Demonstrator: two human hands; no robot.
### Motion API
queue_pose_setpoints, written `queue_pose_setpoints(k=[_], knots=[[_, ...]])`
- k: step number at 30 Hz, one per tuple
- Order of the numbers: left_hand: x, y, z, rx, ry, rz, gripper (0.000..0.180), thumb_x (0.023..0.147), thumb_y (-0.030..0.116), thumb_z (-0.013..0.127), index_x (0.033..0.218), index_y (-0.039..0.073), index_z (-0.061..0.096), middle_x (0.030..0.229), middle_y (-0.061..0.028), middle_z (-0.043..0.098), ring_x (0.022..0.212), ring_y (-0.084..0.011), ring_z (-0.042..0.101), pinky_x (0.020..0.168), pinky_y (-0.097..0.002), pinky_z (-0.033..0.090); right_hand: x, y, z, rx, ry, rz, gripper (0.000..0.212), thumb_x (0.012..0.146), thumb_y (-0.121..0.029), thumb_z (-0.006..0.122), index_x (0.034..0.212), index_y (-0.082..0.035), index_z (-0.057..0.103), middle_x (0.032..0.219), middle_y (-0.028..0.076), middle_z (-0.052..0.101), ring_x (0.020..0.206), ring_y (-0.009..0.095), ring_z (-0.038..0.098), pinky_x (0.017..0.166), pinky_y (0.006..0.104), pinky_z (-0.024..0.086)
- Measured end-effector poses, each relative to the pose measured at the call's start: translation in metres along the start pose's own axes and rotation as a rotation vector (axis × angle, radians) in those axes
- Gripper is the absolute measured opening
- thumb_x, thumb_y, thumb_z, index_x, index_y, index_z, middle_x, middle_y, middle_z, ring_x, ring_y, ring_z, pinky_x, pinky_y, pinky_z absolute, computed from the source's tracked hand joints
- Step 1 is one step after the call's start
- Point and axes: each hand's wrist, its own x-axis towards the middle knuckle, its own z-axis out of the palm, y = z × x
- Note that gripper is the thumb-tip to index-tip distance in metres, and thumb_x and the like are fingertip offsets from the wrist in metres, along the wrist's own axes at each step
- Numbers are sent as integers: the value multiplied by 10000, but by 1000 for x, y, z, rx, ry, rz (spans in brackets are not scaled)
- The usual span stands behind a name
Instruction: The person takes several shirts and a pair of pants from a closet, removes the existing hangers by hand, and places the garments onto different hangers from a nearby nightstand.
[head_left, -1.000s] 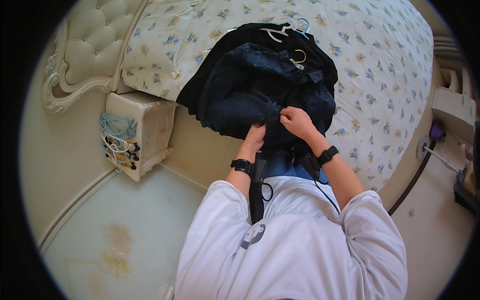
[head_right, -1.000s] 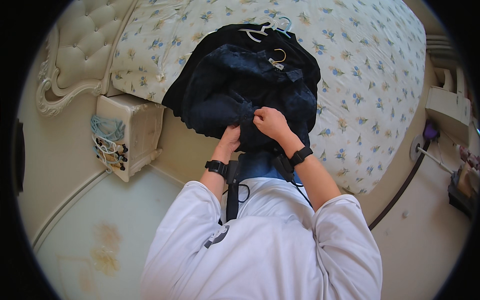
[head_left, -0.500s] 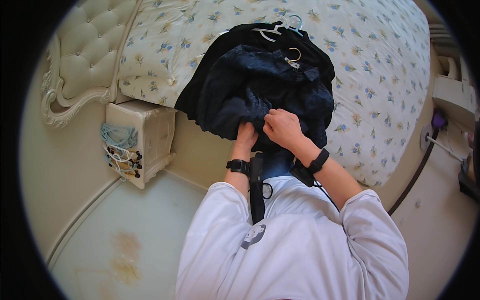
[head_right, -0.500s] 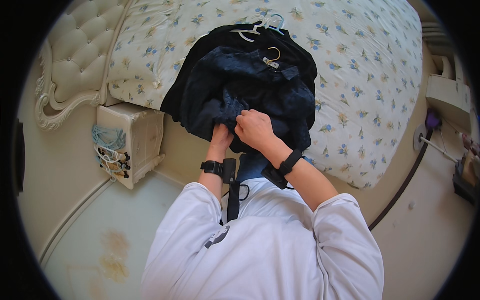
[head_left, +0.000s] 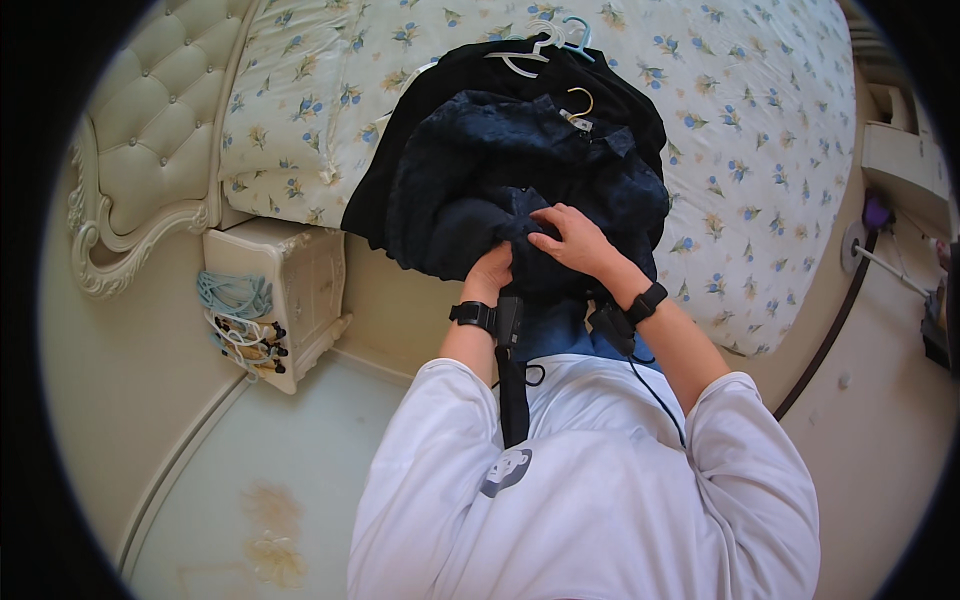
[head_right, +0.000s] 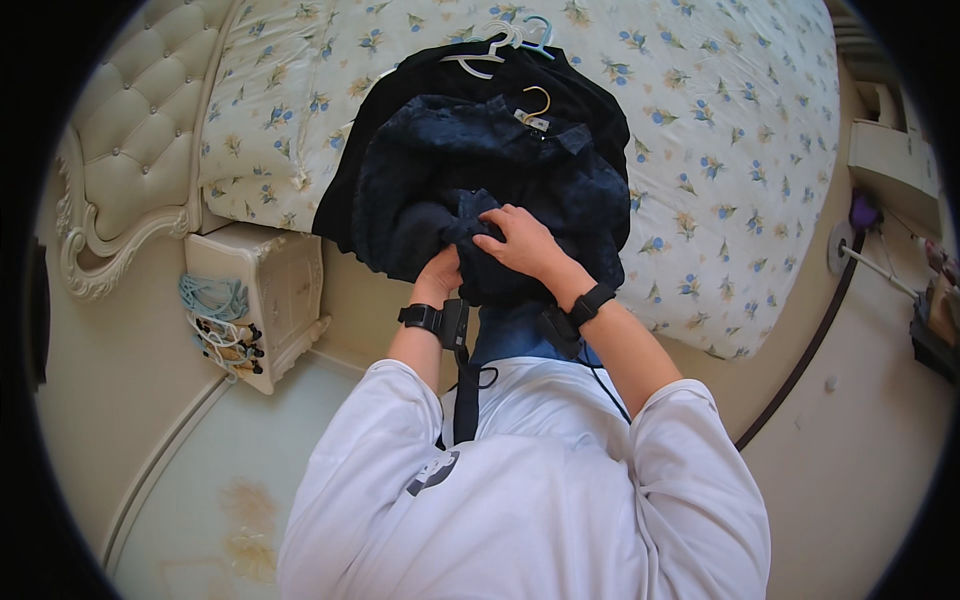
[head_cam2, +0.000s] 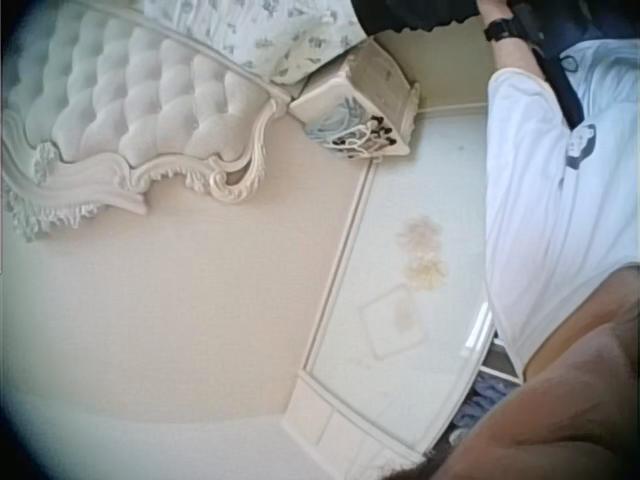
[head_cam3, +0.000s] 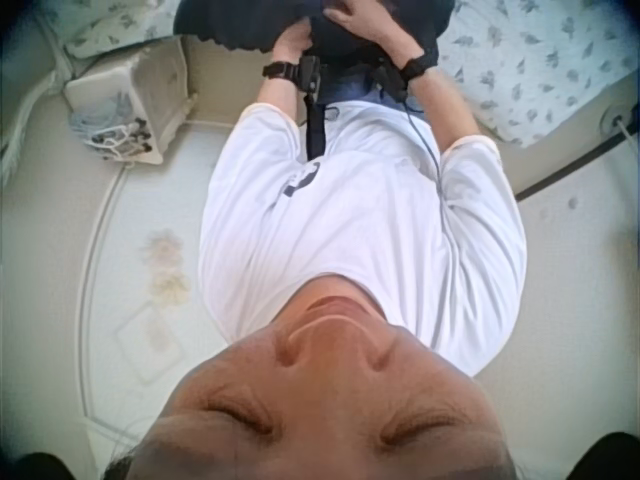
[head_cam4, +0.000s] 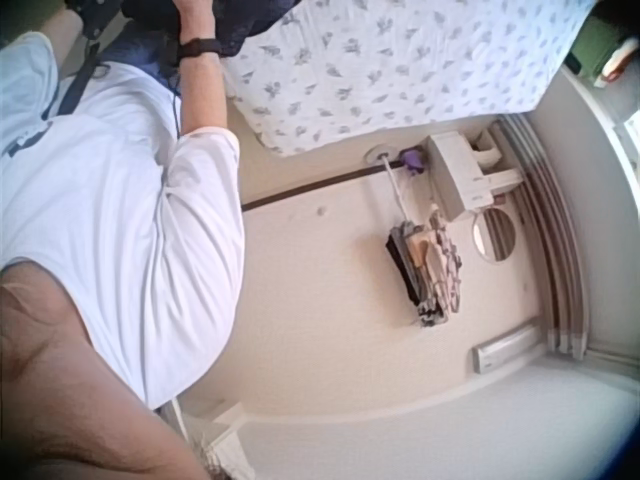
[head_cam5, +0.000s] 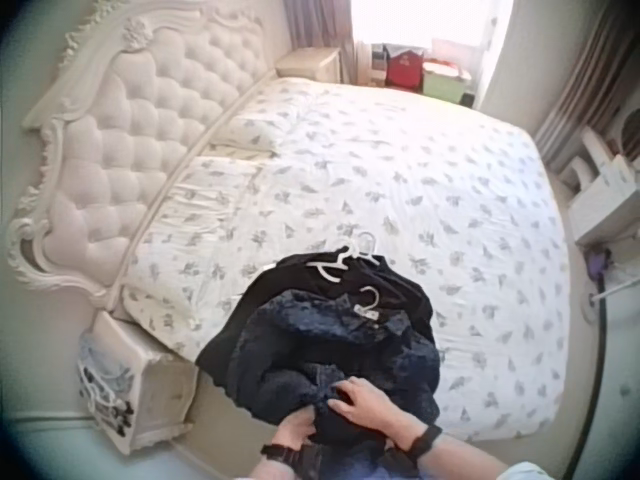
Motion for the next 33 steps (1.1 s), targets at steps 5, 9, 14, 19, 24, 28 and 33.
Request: queue_pose_setpoints(k=[5, 9, 14, 19, 24, 28, 33], knots=[[2, -5, -22, 64, 69, 35, 407, 933, 311, 580, 1232, 36, 553, 1184, -49, 613, 1019, -184, 612, 883, -319, 519, -1, -5, 6, 95, 56, 2, 144, 776, -115, 646, 888, -33, 607, 934, 131, 585, 883, 322, 594, 755, 389, 483], [-17, 22, -16, 349, 150, 316, 365, 921, 261, 585, 1191, 16, 576, 1163, -93, 629, 1008, -188, 620, 870, -321, 516, 34, 13, -31, -156, 597, 27, 396, 779, -25, 612, 1163, -76, 529, 1208, 107, 526, 1024, 322, 587, 824, 385, 502], [-70, 97, 43, 1350, 65, -96, 203, 859, 175, 600, 905, -13, 661, 811, -133, 692, 720, -178, 684, 672, -292, 523, 52, 50, -59, -398, 517, 229, 347, 785, -64, 635, 1123, -98, 565, 1290, 81, 504, 999, 321, 610, 829, 403, 507], [-76, 122, 95, 1472, 335, 788, 128, 841, 144, 625, 916, 46, 662, 835, -64, 673, 710, -219, 660, 668, -316, 510, 41, 57, -52, -299, 229, 244, 272, 786, -58, 635, 1043, -114, 561, 1188, 83, 566, 954, 343, 620, 786, 432, 508], [17, 106, 136, 1723, 194, 1328, 388, 797, 31, 580, 1184, 58, 584, 1250, -91, 567, 1165, -298, 508, 953, -381, 441, 37, 53, -41, -293, 283, 153, 413, 782, -42, 627, 1163, -119, 485, 1151, 109, 580, 944, 355, 624, 775, 459, 505], [74, 83, 134, 2007, 153, 1141, 424, 786, 89, 648, 1204, 120, 580, 1189, -80, 599, 1165, -271, 516, 1055, -505, 308, 45, 58, -43, -384, 225, 274, 451, 774, -40, 627, 1185, -108, 455, 1090, 145, 602, 898, 369, 635, 746, 479, 509], [56, 99, 109, 1900, -122, 845, 185, 758, 199, 724, 906, 96, 684, 892, -68, 646, 944, -252, 599, 952, -416, 413, 28, 62, -50, -277, 248, 127, 248, 747, -61, 666, 979, -57, 576, 1000, 157, 642, 861, 379, 630, 736, 464, 506]])
